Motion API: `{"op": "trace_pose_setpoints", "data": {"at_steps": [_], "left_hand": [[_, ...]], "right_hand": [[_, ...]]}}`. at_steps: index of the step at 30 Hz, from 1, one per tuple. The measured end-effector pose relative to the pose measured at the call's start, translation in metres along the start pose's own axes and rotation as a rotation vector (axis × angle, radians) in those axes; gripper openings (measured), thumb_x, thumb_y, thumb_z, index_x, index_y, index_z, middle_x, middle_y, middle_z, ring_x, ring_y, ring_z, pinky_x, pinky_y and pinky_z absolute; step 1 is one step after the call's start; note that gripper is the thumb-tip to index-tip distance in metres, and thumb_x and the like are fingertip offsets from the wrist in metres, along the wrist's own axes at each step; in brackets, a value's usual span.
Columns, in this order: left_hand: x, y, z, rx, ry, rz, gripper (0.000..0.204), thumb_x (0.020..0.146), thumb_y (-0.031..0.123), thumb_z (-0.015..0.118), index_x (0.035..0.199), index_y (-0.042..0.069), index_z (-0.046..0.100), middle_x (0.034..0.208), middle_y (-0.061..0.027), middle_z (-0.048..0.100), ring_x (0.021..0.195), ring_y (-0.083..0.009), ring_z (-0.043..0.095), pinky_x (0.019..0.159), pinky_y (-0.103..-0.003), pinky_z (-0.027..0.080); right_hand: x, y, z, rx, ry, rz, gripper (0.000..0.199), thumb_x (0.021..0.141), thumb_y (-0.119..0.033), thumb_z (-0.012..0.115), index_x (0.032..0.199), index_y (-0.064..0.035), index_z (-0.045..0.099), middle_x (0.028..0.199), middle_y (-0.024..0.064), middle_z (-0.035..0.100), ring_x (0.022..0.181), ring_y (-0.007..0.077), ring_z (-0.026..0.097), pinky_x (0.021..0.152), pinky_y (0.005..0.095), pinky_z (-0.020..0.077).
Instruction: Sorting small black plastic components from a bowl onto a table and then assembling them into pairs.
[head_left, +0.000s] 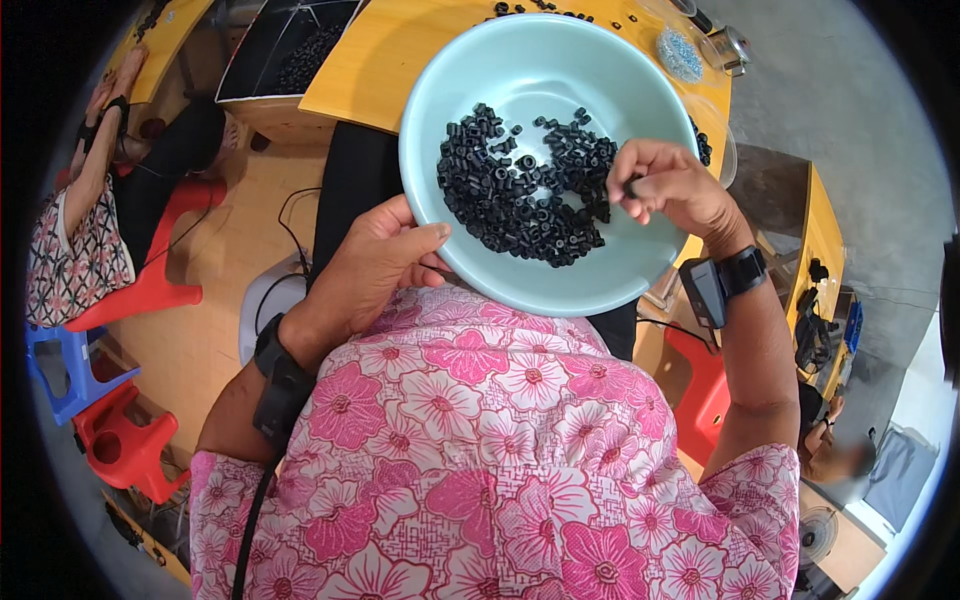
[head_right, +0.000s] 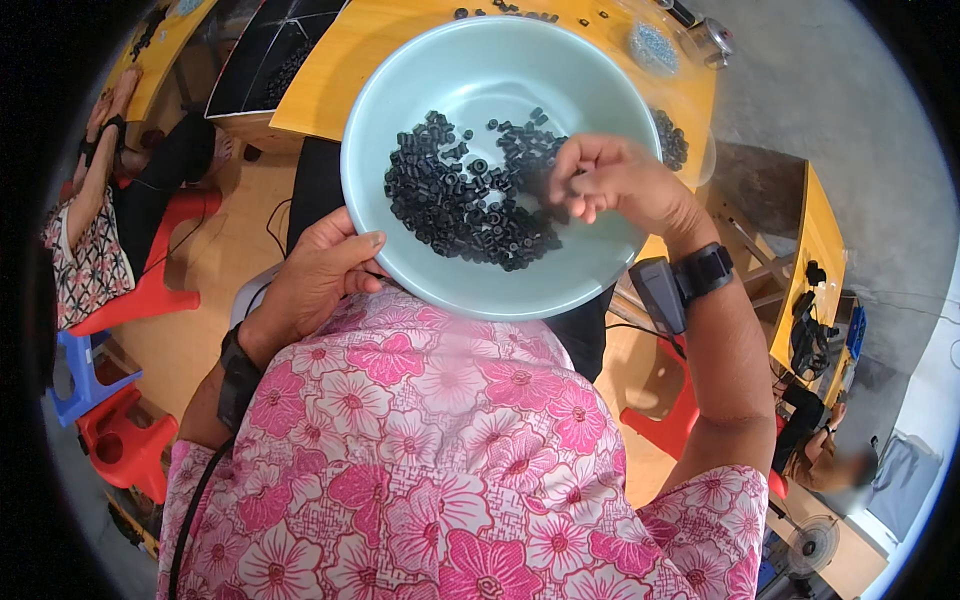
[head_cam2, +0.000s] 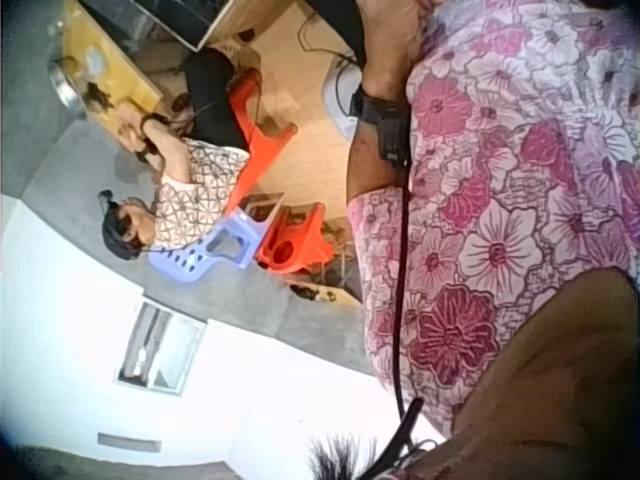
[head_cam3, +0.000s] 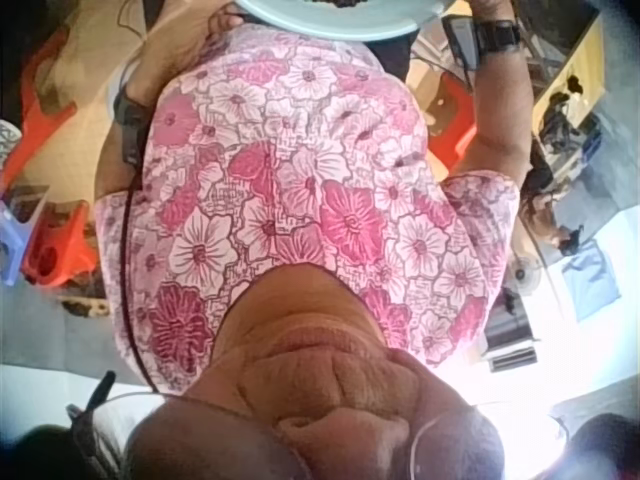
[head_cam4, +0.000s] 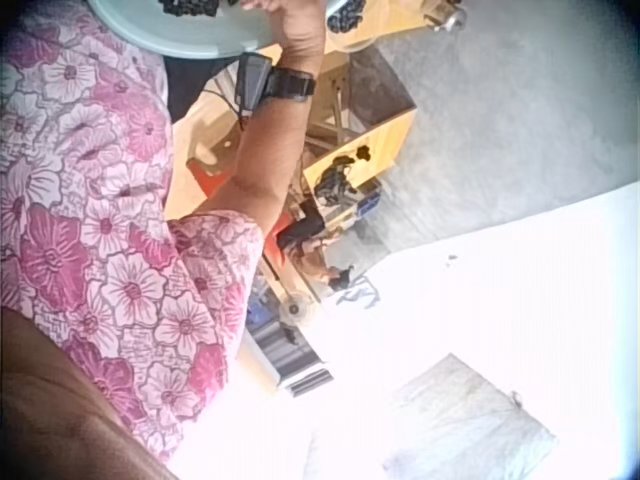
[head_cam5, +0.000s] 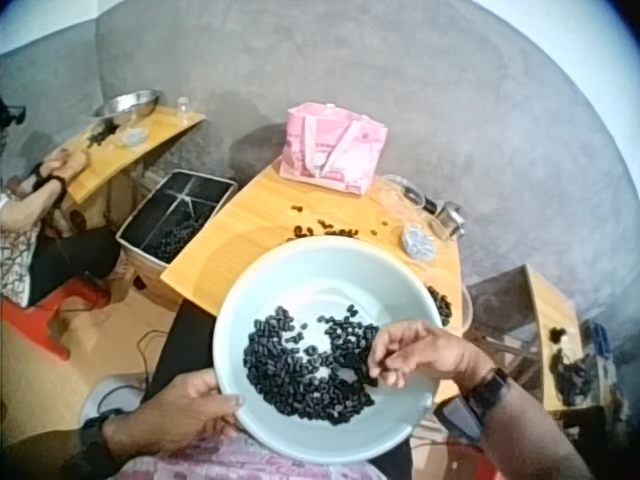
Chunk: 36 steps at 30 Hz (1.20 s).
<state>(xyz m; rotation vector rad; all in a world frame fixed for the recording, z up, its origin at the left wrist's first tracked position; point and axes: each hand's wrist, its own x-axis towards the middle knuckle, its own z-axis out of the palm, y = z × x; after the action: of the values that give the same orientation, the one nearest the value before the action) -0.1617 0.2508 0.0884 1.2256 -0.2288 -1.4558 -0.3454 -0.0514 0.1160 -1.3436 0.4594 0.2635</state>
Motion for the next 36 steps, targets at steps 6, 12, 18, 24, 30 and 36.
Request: {"op": "trace_pose_setpoints", "data": {"at_steps": [6, 12, 18, 24, 30, 36], "left_hand": [[0.001, 0.000, 0.002, -0.017, 0.031, -0.018, 0.024, 0.099, 0.012, 0.056, 0.120, 0.002, 0.057, 0.096, -0.0032, 0.065, 0.075, -0.0043, 0.063, 0.061, -0.016, 0.055], [0.001, 0.001, 0.000, -0.013, 0.016, -0.021, 0.023, 0.098, 0.014, 0.058, 0.118, 0.003, 0.058, 0.100, -0.0043, 0.065, 0.079, -0.0058, 0.063, 0.065, -0.018, 0.055], [0.000, 0.002, 0.002, 0.001, 0.018, -0.020, 0.024, 0.098, 0.014, 0.059, 0.118, 0.002, 0.058, 0.100, -0.0045, 0.065, 0.080, -0.0060, 0.063, 0.065, -0.018, 0.055], [0.002, 0.000, 0.003, -0.012, 0.010, -0.011, 0.023, 0.098, 0.015, 0.059, 0.116, 0.003, 0.059, 0.100, -0.0041, 0.065, 0.080, -0.0060, 0.062, 0.065, -0.018, 0.055], [0.000, 0.000, 0.003, 0.005, 0.017, -0.017, 0.022, 0.097, 0.015, 0.059, 0.116, 0.003, 0.060, 0.101, -0.0042, 0.065, 0.080, -0.0060, 0.062, 0.066, -0.019, 0.055], [0.001, 0.001, 0.004, 0.008, 0.031, -0.018, 0.023, 0.097, 0.016, 0.059, 0.116, 0.003, 0.060, 0.101, -0.0040, 0.066, 0.080, -0.0059, 0.062, 0.066, -0.019, 0.055]], "right_hand": [[0.003, 0.002, 0.012, 0.136, -0.029, -0.003, 0.015, 0.086, -0.011, 0.066, 0.093, 0.0029, 0.064, 0.085, 0.0066, 0.064, 0.071, 0.0097, 0.060, 0.059, 0.0238, 0.0484], [0.017, 0.032, 0.024, -1.174, 0.080, -0.168, 0.022, 0.071, -0.004, 0.073, 0.093, -0.0031, 0.067, 0.089, 0.0116, 0.066, 0.086, 0.0301, 0.064, 0.081, 0.0378, 0.0505], [0.020, 0.036, 0.033, -1.320, 0.069, -0.131, 0.021, 0.071, -0.003, 0.072, 0.090, -0.0029, 0.065, 0.088, 0.0133, 0.063, 0.089, 0.0346, 0.062, 0.083, 0.0423, 0.0503], [0.017, 0.037, 0.024, -1.257, 0.038, -0.284, 0.023, 0.072, -0.004, 0.071, 0.094, -0.0017, 0.065, 0.087, 0.0133, 0.064, 0.084, 0.0323, 0.062, 0.077, 0.0395, 0.0507], [0.006, 0.007, 0.020, -0.257, 0.118, 0.101, 0.014, 0.085, -0.006, 0.064, 0.097, -0.0008, 0.064, 0.084, 0.0044, 0.061, 0.064, 0.0041, 0.053, 0.049, 0.0189, 0.0412], [0.012, 0.008, 0.029, 0.202, -0.078, -0.014, 0.010, 0.087, -0.008, 0.063, 0.092, 0.0013, 0.064, 0.072, 0.0053, 0.058, 0.055, 0.0080, 0.048, 0.050, 0.0203, 0.0414]]}}
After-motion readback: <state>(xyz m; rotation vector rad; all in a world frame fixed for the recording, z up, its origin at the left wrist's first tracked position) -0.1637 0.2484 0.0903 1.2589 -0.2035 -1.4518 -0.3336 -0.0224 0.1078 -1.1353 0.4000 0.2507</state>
